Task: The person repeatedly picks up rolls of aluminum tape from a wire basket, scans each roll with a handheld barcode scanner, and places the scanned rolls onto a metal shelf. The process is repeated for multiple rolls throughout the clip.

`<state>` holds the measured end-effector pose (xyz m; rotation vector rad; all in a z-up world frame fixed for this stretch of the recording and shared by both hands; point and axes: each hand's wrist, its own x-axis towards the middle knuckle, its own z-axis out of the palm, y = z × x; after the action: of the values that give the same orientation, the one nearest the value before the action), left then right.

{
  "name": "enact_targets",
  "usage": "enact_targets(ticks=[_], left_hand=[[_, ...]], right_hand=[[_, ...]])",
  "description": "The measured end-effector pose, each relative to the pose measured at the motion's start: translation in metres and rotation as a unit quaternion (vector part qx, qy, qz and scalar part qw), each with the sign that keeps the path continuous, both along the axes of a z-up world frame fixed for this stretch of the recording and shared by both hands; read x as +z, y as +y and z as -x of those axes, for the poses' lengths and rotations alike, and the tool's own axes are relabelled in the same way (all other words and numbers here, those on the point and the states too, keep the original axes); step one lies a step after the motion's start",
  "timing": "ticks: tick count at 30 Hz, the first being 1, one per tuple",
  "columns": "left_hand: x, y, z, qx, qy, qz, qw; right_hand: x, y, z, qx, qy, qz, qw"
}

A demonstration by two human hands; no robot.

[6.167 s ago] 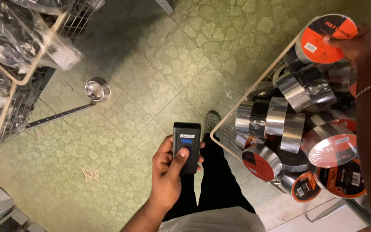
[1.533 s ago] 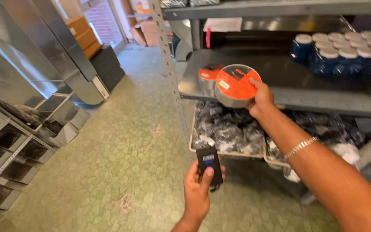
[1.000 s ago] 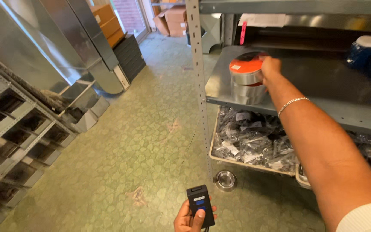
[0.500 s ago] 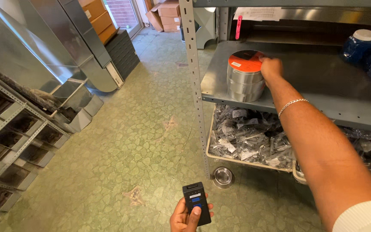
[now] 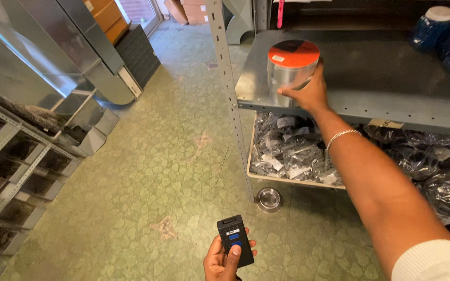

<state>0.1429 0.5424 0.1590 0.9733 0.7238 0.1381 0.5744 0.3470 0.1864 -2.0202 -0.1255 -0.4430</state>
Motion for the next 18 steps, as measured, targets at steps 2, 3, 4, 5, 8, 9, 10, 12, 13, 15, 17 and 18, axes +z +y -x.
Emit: enact_targets(ticks=[2,3,4,5,8,9,10,12,13,15,17,18], left_hand=[[0.002,0.001,0.002,-0.001,0.0,0.008,1.0],[0.0,0.002,0.004,-0.001,0.0,0.007,1.0],[-0.002,0.002,0.005,0.0,-0.001,-0.005,1.0],[-0.004,0.003,0.007,0.001,-0.001,-0.016,1.0],[-0.016,0.007,0.008,0.02,-0.031,-0.035,0.999],[-0.014,0.008,0.007,0.021,-0.031,-0.035,0.999],[-0.011,0.009,0.007,0.017,-0.023,-0.032,0.999],[-0.009,0.01,0.006,0.011,-0.016,-0.03,0.999],[-0.008,0.009,0.006,0.011,-0.019,-0.026,0.999],[-0.01,0.007,0.006,0.009,-0.021,-0.023,0.999],[-0.013,0.005,0.006,-0.002,-0.054,-0.025,0.998],[-0.017,0.004,0.006,-0.005,-0.053,-0.025,0.998]], right_hand=[[0.006,-0.003,-0.002,-0.036,-0.001,0.063,0.997],[0.007,-0.004,-0.002,-0.035,0.0,0.062,0.997],[0.008,-0.006,-0.002,-0.032,-0.005,0.061,0.998],[0.008,-0.007,-0.002,-0.028,-0.01,0.06,0.998],[0.0,-0.009,-0.008,-0.021,-0.034,0.037,0.999],[0.001,-0.01,-0.007,-0.02,-0.034,0.037,0.999],[0.003,-0.011,-0.006,-0.013,-0.02,0.028,0.999],[0.005,-0.014,-0.005,-0.008,-0.005,0.019,1.0],[0.006,-0.016,-0.006,-0.001,-0.001,0.021,1.0],[0.004,-0.018,-0.009,0.005,0.004,0.024,1.0],[-0.001,-0.02,-0.014,0.065,-0.028,-0.012,0.997],[-0.001,-0.019,-0.007,0.062,-0.028,-0.012,0.998]])
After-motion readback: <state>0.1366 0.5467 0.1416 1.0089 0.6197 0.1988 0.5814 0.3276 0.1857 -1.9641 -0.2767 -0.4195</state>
